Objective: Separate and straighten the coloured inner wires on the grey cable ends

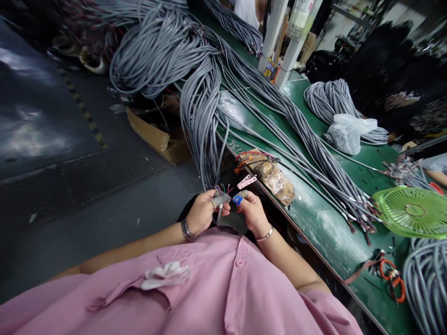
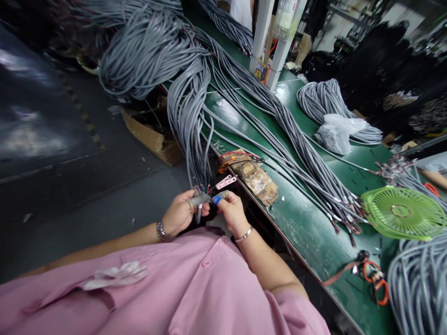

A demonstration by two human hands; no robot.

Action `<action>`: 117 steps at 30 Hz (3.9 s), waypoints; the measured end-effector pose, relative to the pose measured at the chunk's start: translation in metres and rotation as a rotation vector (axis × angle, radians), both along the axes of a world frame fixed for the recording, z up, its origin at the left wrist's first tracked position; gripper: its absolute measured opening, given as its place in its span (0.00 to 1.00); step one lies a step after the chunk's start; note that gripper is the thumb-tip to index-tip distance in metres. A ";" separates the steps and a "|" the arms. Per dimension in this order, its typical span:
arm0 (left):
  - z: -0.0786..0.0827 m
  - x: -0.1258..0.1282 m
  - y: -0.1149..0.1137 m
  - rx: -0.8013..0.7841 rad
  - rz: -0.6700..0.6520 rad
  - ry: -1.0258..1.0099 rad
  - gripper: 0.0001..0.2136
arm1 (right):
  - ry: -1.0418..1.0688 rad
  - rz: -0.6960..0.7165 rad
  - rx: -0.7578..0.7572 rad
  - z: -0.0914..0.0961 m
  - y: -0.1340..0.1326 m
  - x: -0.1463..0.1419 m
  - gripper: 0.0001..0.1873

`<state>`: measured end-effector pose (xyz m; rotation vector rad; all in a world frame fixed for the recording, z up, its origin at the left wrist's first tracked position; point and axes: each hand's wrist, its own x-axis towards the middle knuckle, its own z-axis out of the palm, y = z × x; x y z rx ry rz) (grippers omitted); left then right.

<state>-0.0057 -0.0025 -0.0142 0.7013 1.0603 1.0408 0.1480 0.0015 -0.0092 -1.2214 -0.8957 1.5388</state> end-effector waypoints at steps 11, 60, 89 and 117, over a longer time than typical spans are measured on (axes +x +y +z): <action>-0.001 0.004 -0.006 0.056 -0.061 0.010 0.07 | -0.044 0.058 0.020 0.006 0.005 -0.008 0.13; 0.025 0.004 0.025 -0.019 -0.327 -0.113 0.06 | 0.462 -0.089 -0.080 0.008 0.028 0.004 0.24; 0.023 0.011 0.015 -0.039 -0.180 -0.125 0.09 | 0.557 -0.107 -0.085 0.009 0.026 0.005 0.20; 0.016 0.013 0.006 0.173 -0.047 -0.033 0.05 | 0.501 -0.159 -0.014 0.006 0.032 -0.003 0.19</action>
